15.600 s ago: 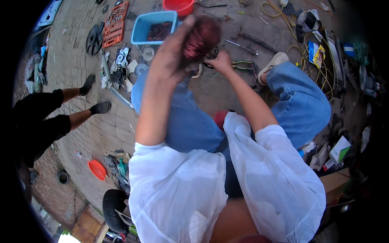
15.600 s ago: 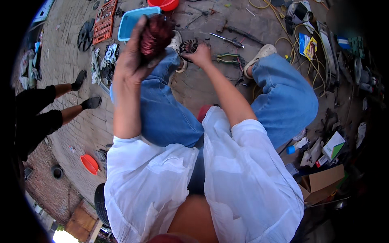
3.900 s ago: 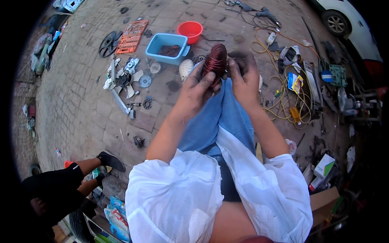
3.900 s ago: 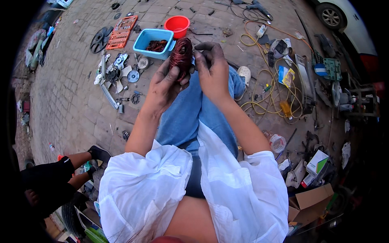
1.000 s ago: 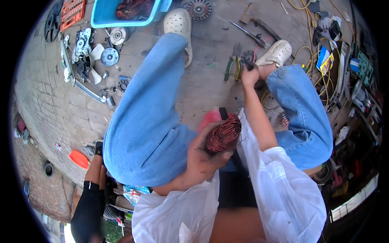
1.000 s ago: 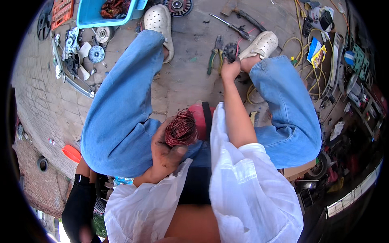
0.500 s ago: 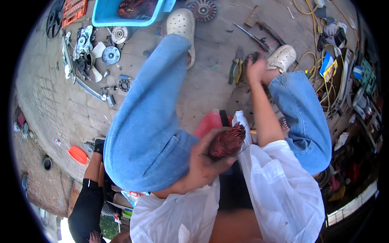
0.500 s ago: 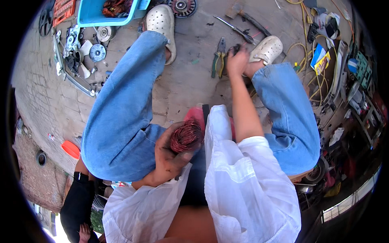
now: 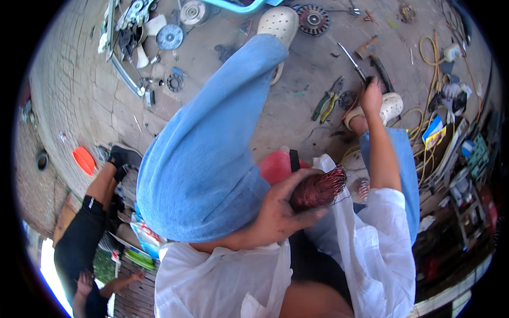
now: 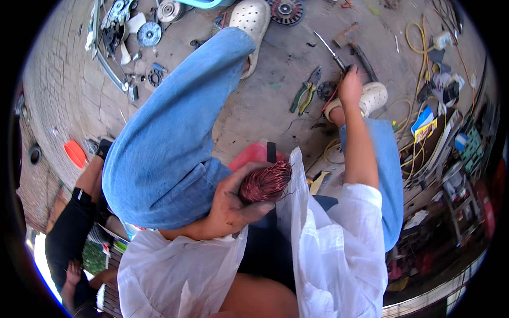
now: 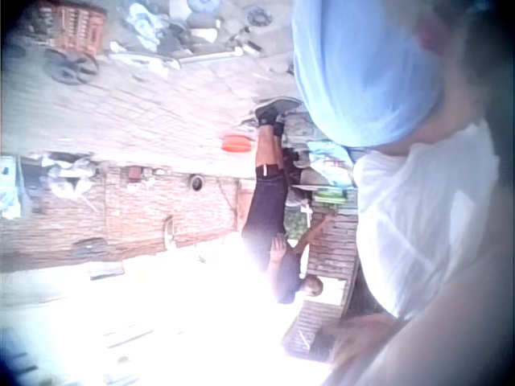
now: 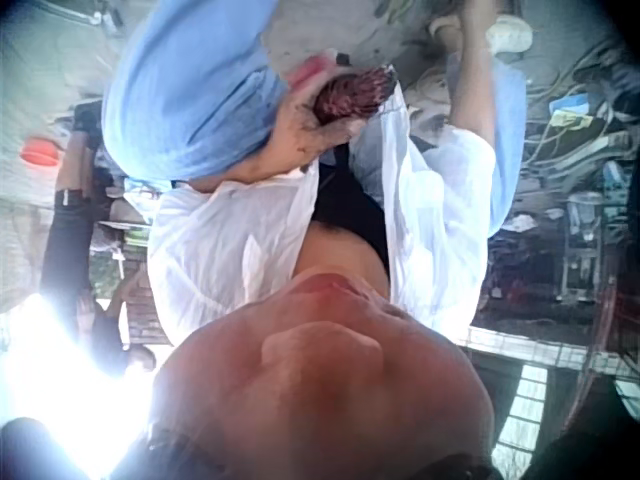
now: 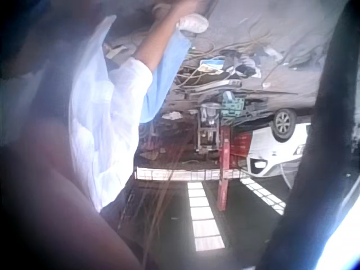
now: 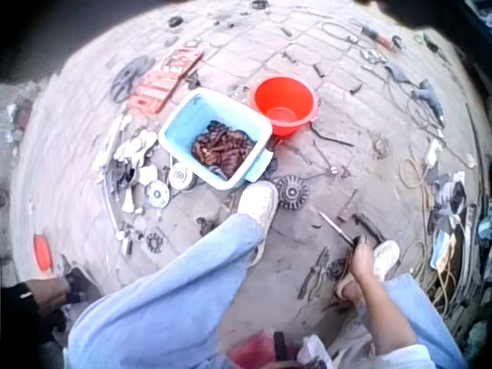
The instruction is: The person sits on a stool and works on a copper wire coil, using a screwdriver to adjust or remove parts of the coil. They also handle a metal rotor component, placing it on the ground and picking it up again. The person uses pliers to cut or manipulate the copper wire.
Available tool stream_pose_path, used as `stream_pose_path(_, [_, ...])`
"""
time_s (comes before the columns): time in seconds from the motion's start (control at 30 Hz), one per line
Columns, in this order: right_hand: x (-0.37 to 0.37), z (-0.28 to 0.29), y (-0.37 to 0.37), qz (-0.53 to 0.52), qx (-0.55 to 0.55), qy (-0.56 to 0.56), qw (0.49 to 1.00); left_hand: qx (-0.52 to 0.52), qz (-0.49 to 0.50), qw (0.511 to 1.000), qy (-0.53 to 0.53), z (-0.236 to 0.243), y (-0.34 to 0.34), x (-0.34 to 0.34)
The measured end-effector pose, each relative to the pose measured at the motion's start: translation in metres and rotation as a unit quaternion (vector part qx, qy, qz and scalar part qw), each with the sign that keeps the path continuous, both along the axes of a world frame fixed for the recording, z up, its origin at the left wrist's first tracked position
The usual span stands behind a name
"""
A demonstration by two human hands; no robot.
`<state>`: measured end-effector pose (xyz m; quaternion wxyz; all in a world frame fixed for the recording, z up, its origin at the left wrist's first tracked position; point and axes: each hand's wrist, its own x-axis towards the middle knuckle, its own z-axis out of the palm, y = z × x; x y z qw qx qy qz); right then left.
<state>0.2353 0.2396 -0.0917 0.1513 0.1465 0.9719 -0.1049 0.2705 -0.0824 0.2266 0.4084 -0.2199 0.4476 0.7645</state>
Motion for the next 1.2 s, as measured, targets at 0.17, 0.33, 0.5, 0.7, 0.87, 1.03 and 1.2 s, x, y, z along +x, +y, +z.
stream_pose_path(0.17, [-0.008,0.047,-0.058,0.016,-0.086,0.017,0.996,0.029,0.015,0.999,-0.016,0.001,0.002,-0.004])
stream_pose_path(0.33, [-0.031,0.064,-0.077,-0.010,-0.196,0.030,0.980,0.043,0.032,0.998,-0.018,0.000,-0.001,-0.002])
stream_pose_path(0.5, [-0.055,0.066,-0.076,0.021,-0.200,0.033,0.979,0.003,-0.005,1.000,0.020,0.002,-0.005,-0.007])
stream_pose_path(0.7, [-0.074,0.098,-0.092,0.120,-0.006,-0.007,0.993,-0.027,-0.024,0.999,0.041,-0.001,-0.009,-0.008])
stream_pose_path(0.87, [-0.073,0.093,-0.086,0.184,0.005,0.062,0.981,-0.023,-0.032,0.998,0.043,-0.003,-0.011,-0.016])
stream_pose_path(1.03, [-0.089,0.088,-0.081,0.143,-0.045,0.032,0.988,-0.015,-0.026,0.999,0.027,-0.006,-0.008,-0.014])
stream_pose_path(1.2, [-0.100,0.058,-0.054,0.022,-0.225,-0.116,0.967,0.021,-0.027,0.999,-0.018,-0.004,-0.006,-0.018])
